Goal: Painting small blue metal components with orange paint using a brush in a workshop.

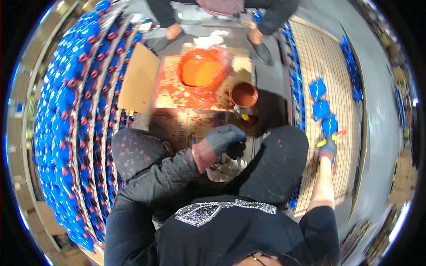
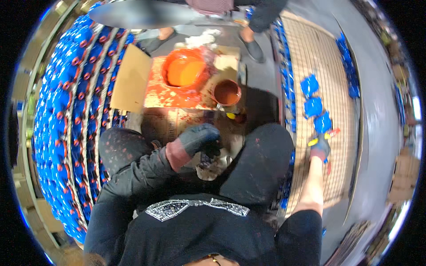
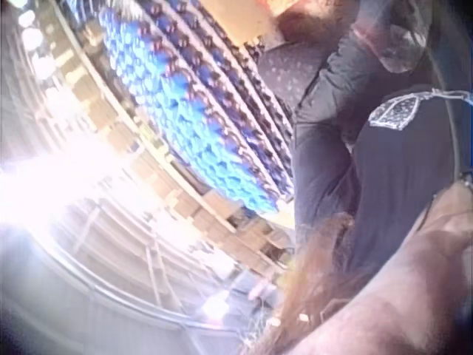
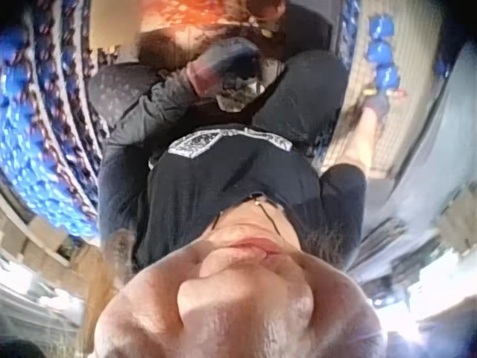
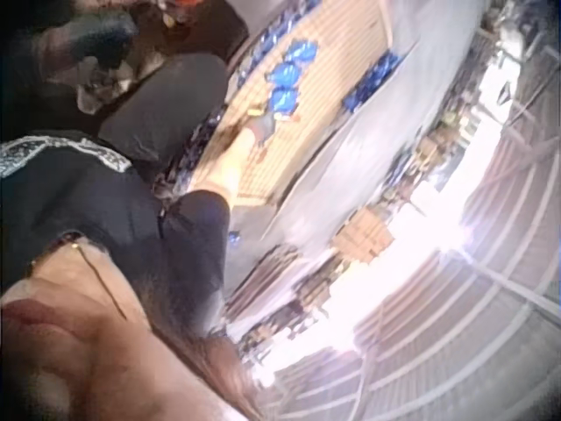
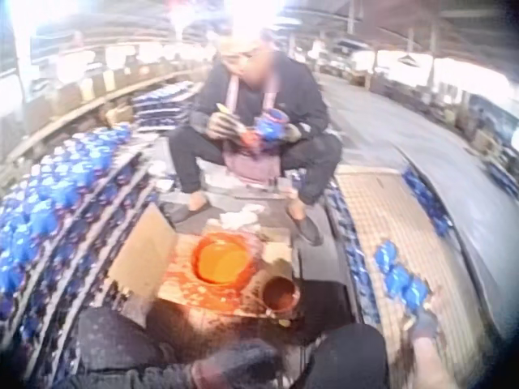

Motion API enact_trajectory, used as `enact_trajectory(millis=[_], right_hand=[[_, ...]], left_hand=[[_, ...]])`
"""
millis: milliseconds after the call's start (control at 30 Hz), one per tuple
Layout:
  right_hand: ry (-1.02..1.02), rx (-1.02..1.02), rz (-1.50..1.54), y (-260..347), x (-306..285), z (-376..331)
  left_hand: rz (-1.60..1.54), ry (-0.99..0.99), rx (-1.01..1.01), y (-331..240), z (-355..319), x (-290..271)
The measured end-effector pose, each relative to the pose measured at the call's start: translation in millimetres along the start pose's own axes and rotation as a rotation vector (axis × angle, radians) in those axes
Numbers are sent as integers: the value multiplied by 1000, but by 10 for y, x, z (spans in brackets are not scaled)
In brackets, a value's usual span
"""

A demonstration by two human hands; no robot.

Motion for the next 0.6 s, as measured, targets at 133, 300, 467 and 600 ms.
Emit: enact_trajectory(millis=[133,300,467,600], right_hand=[[-26,28,316,-148,129,-15],[84,271,1009,-410,84,-191],[-81,328,1046,-512,-381,-451],[-335,150,1073,-142,-1012,-550]], left_hand=[[-131,-114,-101,-75,-135,-14],[-177,-189,-131,-111,-353,-70],[58,-81,195,-212,-549,-79],[-132,-176,62,-236,-473,-36]])
Point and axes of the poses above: each hand's wrist, its own z-axis towards the middle knuckle, its own x-axis out of the palm, y = z × x, the point moved 1 cm from there along z, towards the middle knuckle, and after that the axes turned 4 degrees about -z, right-handed, at the moved point
